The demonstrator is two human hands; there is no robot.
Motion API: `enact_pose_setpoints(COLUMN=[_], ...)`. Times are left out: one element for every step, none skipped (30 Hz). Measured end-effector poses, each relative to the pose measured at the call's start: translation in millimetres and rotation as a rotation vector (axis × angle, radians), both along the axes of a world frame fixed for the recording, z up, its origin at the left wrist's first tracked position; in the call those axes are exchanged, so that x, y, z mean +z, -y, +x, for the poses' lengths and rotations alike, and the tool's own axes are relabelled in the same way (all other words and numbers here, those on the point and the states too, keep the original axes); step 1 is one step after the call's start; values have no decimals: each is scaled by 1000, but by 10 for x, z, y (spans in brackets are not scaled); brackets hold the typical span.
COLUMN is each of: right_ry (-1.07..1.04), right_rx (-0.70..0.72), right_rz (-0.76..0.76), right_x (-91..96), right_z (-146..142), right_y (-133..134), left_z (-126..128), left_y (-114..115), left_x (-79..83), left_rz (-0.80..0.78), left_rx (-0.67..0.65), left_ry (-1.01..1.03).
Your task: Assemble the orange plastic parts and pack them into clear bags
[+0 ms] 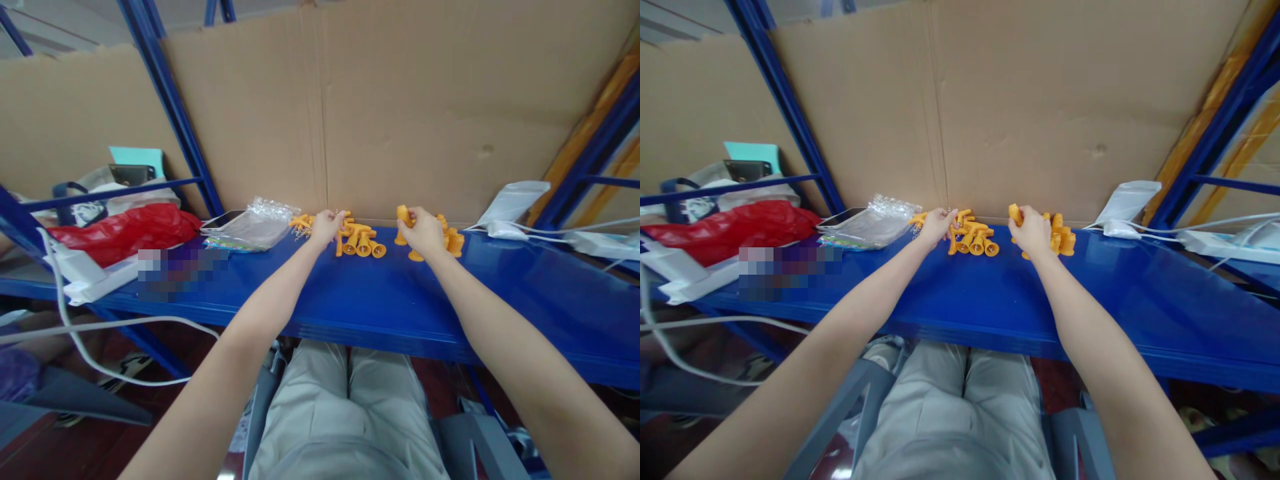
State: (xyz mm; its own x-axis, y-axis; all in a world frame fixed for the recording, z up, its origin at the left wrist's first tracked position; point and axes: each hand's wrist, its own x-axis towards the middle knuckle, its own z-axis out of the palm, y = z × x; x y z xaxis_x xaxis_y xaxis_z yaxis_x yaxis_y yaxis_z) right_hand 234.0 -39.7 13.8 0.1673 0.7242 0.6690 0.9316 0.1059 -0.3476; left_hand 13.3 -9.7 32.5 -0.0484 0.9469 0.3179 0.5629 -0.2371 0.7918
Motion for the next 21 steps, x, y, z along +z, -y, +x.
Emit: enact_pose_setpoints(right_ry=[2, 3, 3, 3, 2, 2, 5, 10, 21, 38, 62, 94, 130, 165, 196, 220, 235, 242, 244, 243, 240], right_rx=[0, 3, 7, 9, 9, 9, 10, 11, 14, 19, 27, 42, 65, 89, 114, 137, 153, 164, 168, 167, 159], right_rz=[-5, -8, -10, -12, -14, -18, -26, -37, -56, -87, -131, -186, -243, -295, -335, -359, -371, -380, -390, -405, -422], right_x=[-2, -2, 0, 3, 7, 12, 16, 20, 22, 22, 20, 15, 8, -1, -9, -16, -20, -20, -16, -8, 4], right_z=[-5, -11, -17, -23, -29, -37, -46, -57, -69, -83, -96, -109, -120, -129, -134, -136, -136, -133, -130, -127, -125], right_y=[5, 10, 17, 24, 30, 37, 42, 46, 49, 51, 51, 50, 48, 45, 41, 39, 38, 39, 43, 48, 56], left_z=[-1, -5, -10, -16, -21, -24, -23, -19, -10, 0, 13, 25, 36, 44, 50, 53, 56, 58, 62, 68, 78], left_y=[23, 40, 53, 62, 69, 76, 81, 86, 89, 92, 93, 94, 93, 92, 91, 88, 84, 77, 67, 53, 35], left_x=[-51, -95, -132, -162, -185, -204, -218, -228, -236, -242, -247, -252, -256, -261, -268, -275, -283, -293, -305, -318, -333], left_rz=[1, -1, -6, -26, -53, -82, -106, -127, -144, -162, -182, -201, -213, -215, -207, -192, -175, -161, -149, -138, -125], left_rx=[-8, -15, -26, -39, -54, -71, -88, -105, -118, -127, -130, -127, -127, -130, -141, -159, -183, -207, -229, -245, -255], left_ry=[-8, -21, -39, -63, -91, -117, -138, -151, -158, -160, -160, -162, -165, -166, -165, -161, -153, -142, -129, -117, -113])
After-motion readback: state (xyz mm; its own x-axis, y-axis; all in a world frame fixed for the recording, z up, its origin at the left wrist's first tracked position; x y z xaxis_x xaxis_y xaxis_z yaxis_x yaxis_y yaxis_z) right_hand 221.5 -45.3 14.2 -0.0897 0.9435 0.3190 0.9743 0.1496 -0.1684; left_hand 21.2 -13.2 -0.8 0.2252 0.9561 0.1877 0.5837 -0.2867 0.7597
